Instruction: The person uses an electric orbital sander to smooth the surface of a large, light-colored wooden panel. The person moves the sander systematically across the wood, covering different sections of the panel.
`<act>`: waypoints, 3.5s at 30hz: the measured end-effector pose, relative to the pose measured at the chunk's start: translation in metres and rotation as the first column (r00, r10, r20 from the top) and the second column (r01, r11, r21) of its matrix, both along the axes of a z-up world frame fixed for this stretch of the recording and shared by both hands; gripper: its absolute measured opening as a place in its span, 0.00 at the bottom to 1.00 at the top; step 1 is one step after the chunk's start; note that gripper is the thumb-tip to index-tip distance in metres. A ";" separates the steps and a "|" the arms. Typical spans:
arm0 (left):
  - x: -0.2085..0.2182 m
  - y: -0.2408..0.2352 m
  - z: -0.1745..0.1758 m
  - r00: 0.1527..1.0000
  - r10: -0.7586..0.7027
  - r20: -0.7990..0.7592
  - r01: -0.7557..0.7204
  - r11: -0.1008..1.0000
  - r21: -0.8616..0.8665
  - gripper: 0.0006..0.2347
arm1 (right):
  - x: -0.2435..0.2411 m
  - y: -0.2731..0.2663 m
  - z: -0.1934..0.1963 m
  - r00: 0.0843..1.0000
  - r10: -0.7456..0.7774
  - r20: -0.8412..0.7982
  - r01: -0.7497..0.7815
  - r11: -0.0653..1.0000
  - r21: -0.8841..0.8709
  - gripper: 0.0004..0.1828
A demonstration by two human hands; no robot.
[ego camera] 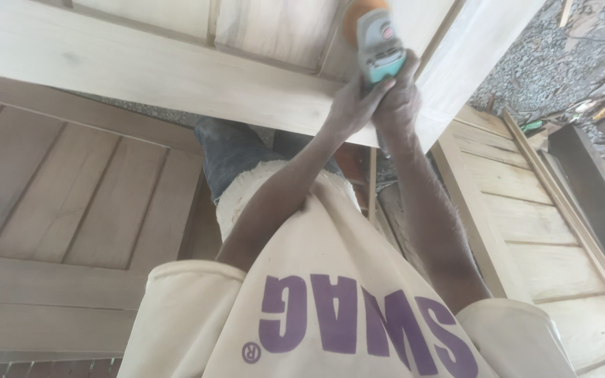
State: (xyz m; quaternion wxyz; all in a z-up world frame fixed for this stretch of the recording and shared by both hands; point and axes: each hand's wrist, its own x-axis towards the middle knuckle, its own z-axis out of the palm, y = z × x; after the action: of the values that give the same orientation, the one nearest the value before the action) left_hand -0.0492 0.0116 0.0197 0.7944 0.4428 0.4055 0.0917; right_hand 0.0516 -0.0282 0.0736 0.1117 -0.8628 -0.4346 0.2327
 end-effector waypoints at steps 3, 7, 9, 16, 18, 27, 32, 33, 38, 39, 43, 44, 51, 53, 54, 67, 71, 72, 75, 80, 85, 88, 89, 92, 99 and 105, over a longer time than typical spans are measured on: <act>0.024 0.016 -0.005 0.997 -0.060 -0.050 0.059 0.998 -0.025 0.38 | 0.028 0.011 -0.018 0.999 0.040 0.035 -0.040 0.999 -0.010 0.36; 0.027 0.025 -0.012 0.994 -0.088 -0.065 0.087 0.996 -0.025 0.37 | 0.044 0.016 -0.035 0.995 0.069 0.073 -0.069 0.998 -0.006 0.34; 0.022 0.015 -0.010 0.998 -0.049 -0.040 0.049 0.999 0.007 0.36 | 0.033 0.010 -0.025 0.993 0.101 0.057 -0.103 0.995 0.018 0.36; 0.002 -0.019 -0.003 0.994 -0.044 -0.097 0.051 0.996 0.068 0.33 | -0.002 -0.009 0.016 0.991 0.132 0.023 -0.132 0.991 0.007 0.32; 0.004 -0.022 -0.002 0.999 0.011 -0.030 -0.008 0.997 0.081 0.33 | 0.003 -0.010 0.014 0.991 0.132 0.034 -0.133 0.991 0.008 0.33; 0.053 0.031 -0.014 1.000 -0.027 0.015 0.026 1.000 0.014 0.37 | 0.056 0.027 -0.013 0.992 0.112 0.053 -0.116 0.990 0.081 0.35; 0.030 0.009 -0.016 1.000 0.025 0.011 -0.025 1.000 -0.007 0.36 | 0.028 0.016 -0.006 0.991 0.136 0.017 -0.137 0.986 0.091 0.31; 0.023 0.001 -0.014 1.000 0.023 -0.012 -0.023 1.000 -0.012 0.36 | 0.021 0.009 -0.004 0.990 0.138 0.009 -0.138 0.989 0.054 0.32; 0.001 -0.036 -0.001 0.997 0.052 0.054 -0.050 0.998 -0.031 0.34 | 0.012 -0.020 -0.002 0.995 0.104 -0.009 -0.104 0.992 -0.076 0.30; 0.005 -0.037 -0.001 0.998 0.034 0.058 -0.032 0.999 -0.036 0.34 | 0.012 -0.027 0.004 0.993 0.116 -0.011 -0.116 0.992 -0.046 0.32; 0.027 -0.044 0.003 0.999 -0.033 -0.030 0.033 0.999 -0.013 0.37 | 0.029 -0.033 0.018 0.999 0.013 -0.046 -0.017 0.996 -0.083 0.38; 0.037 -0.040 0.002 0.995 -0.081 -0.057 0.078 0.996 -0.049 0.38 | 0.033 -0.034 0.018 1.000 0.016 -0.019 -0.018 0.996 -0.088 0.39; 0.088 0.011 -0.011 0.987 -0.138 -0.086 0.134 0.989 -0.057 0.44 | 0.097 -0.006 -0.025 0.999 0.047 0.018 -0.047 0.999 0.008 0.38; 0.093 0.029 -0.015 0.983 -0.160 -0.086 0.155 0.986 -0.063 0.43 | 0.111 0.005 -0.035 0.999 0.045 0.021 -0.045 0.999 -0.014 0.35; 0.095 0.035 -0.017 0.981 -0.173 -0.086 0.168 0.984 -0.067 0.42 | 0.118 0.012 -0.039 0.999 0.042 0.021 -0.041 0.998 -0.051 0.33; 0.007 -0.002 -0.013 0.998 0.061 -0.017 -0.061 0.998 -0.029 0.38 | 0.028 0.008 -0.029 0.976 0.206 0.064 -0.212 0.973 0.094 0.18; -0.005 -0.036 -0.019 0.999 -0.030 -0.040 0.029 0.999 -0.042 0.36 | 0.009 -0.025 -0.011 0.990 0.138 0.030 -0.140 0.989 0.042 0.19; -0.004 -0.044 -0.020 0.999 -0.018 -0.027 0.019 0.999 0.039 0.36 | 0.010 -0.031 -0.007 0.992 0.124 0.025 -0.125 0.991 0.046 0.18; 0.020 -0.051 -0.027 0.999 -0.031 0.020 0.029 0.994 0.104 0.36 | 0.026 -0.031 0.001 0.999 0.048 -0.008 -0.049 0.998 -0.027 0.23; 0.076 -0.021 -0.028 0.991 -0.127 -0.053 0.127 0.992 0.011 0.41 | 0.073 -0.018 -0.003 0.999 -0.001 -0.047 0.002 1.000 0.007 0.33; 0.128 0.017 -0.029 0.992 -0.125 -0.028 0.126 0.992 0.029 0.46 | 0.144 -0.001 -0.040 0.998 0.015 0.063 -0.013 0.999 -0.031 0.32; 0.137 0.026 -0.027 0.998 -0.048 -0.035 0.050 0.997 0.063 0.45 | 0.164 -0.001 -0.048 0.915 0.314 0.252 -0.337 0.940 0.054 0.19; 0.134 0.027 -0.027 0.998 -0.044 -0.038 0.047 0.997 0.068 0.45 | 0.163 0.000 -0.049 0.952 0.241 0.186 -0.242 0.970 -0.019 0.18; 0.119 0.023 -0.022 0.995 -0.070 -0.065 0.074 0.995 0.062 0.45 | 0.145 0.003 -0.045 0.998 0.053 0.042 -0.047 0.990 -0.133 0.22; 0.031 -0.015 0.001 0.994 -0.065 -0.090 0.065 0.998 0.004 0.40 | 0.047 -0.026 -0.017 1.000 0.003 -0.012 -0.003 0.999 -0.037 0.34; -0.023 -0.034 0.009 1.000 0.003 -0.029 -0.005 0.998 -0.064 0.33 | -0.004 -0.041 -0.008 0.996 0.065 -0.054 -0.063 0.997 0.039 0.29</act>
State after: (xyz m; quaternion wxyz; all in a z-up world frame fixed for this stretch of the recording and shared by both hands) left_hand -0.0718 -0.0227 0.0282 0.8021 0.4174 0.4206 0.0738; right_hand 0.0474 -0.0689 0.0654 0.1321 -0.8395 -0.4629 0.2521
